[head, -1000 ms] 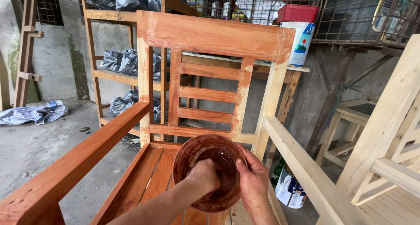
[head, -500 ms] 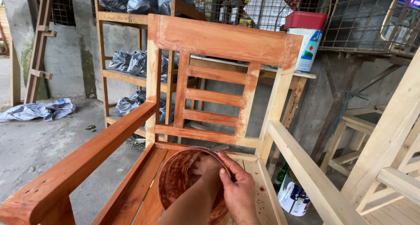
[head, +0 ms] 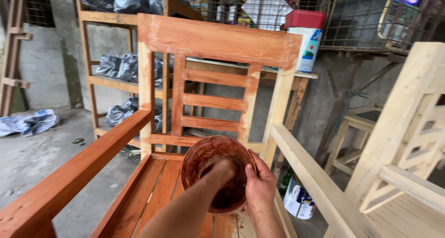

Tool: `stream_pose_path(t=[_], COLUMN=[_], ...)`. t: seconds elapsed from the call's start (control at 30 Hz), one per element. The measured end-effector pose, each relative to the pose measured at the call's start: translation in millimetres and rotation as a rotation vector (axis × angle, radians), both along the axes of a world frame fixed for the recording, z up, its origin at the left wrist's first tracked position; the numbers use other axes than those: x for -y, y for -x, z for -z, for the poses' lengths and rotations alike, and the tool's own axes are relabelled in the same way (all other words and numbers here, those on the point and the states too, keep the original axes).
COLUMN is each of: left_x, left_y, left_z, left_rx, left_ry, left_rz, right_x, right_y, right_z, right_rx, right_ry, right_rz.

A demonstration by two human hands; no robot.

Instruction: The person applies reddish-brown stain to a wooden chair using a cloth. They repeatedly dip the cloth into a bucket and wipe the seat slats, armrests, and backrest, spreading the stain across the surfaces.

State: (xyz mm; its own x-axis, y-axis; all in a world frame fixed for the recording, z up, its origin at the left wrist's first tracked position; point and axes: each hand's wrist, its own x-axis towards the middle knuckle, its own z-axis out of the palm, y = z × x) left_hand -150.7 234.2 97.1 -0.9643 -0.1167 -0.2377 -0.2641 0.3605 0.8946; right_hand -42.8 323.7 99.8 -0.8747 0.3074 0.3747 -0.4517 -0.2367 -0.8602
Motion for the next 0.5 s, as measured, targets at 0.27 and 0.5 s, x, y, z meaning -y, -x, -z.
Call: stream_pose_path(t=[0.27, 0.5], left_x=[30, 79], left_y=[7, -13], left_z=[-62, -143], left_rx=[-0.081, -0.235], left_ry=[-0.137, -0.26], left_rz=[0.108, 0.098], right_x=[-8, -15], right_y=[25, 39], right_z=[-10, -17], right_rx=[0.067, 0.049], right_ry=[0.101, 0.165], right_rz=[0.036, 0.135])
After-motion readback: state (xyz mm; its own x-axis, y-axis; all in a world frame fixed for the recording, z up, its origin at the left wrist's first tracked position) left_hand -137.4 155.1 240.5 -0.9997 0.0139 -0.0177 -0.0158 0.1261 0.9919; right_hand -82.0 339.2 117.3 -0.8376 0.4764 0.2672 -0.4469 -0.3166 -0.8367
